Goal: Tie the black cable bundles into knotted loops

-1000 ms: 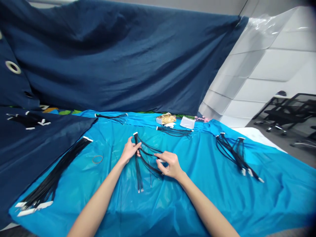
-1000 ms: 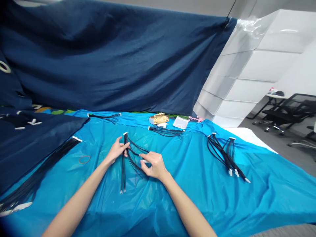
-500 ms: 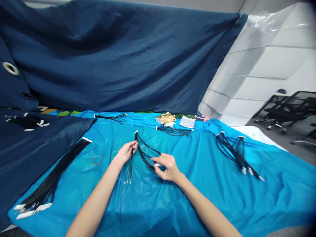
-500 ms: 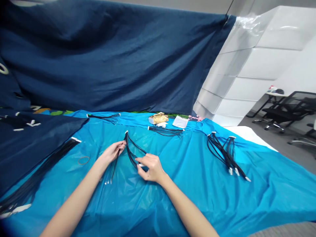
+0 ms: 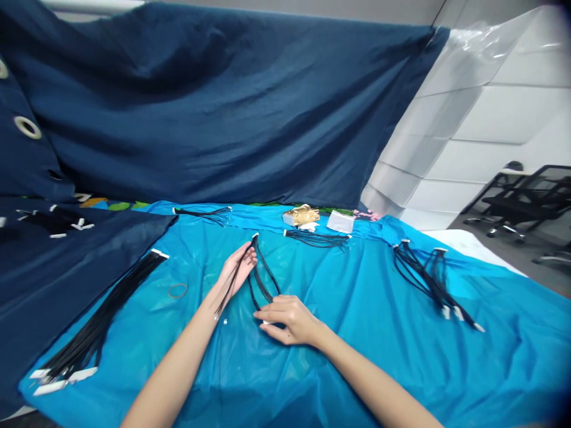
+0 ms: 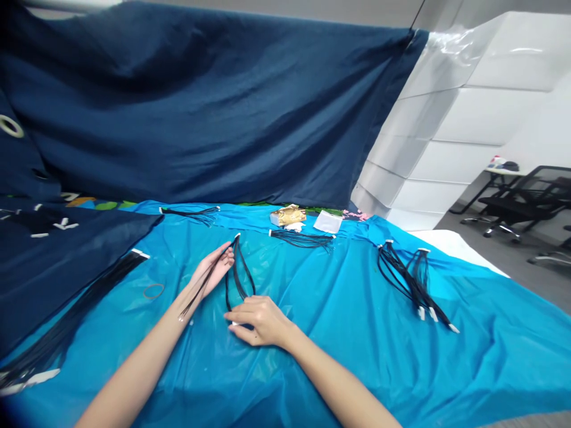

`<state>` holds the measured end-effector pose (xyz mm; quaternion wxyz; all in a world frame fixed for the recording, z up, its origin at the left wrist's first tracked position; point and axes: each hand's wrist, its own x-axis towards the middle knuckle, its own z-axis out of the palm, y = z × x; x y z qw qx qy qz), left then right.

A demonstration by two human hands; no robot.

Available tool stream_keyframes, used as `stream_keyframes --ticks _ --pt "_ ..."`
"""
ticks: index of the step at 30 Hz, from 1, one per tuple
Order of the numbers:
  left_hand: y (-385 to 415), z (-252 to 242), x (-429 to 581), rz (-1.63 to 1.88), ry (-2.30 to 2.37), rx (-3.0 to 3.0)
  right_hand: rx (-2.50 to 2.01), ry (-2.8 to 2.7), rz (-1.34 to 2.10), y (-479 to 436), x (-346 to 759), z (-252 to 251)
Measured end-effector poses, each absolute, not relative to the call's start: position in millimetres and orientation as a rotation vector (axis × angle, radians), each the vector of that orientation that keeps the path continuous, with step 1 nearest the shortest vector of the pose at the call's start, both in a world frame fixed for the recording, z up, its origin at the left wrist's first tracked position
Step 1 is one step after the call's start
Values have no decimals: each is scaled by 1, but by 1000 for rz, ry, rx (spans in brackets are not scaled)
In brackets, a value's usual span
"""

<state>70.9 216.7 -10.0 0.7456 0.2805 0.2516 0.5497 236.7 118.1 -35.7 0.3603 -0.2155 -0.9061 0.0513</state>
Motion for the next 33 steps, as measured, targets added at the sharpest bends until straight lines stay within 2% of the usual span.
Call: stream_keyframes --ticks 9,17,23,29,33 --pt "207 -7 71 1032 599 1275 -523 -2353 155 118 237 -36" --pt "214 -14 66 1121 1250 1933 -488 -2320 55 116 234 -38" --pt "216 -16 62 1160 1483 2117 -510 -2299 -29 116 236 -34" --pt "219 -17 57 1110 1456 2189 -594 -2283 -171 116 239 -33" --pt "222 -20 55 1124 1481 2189 -601 -2210 -109 115 240 -31"
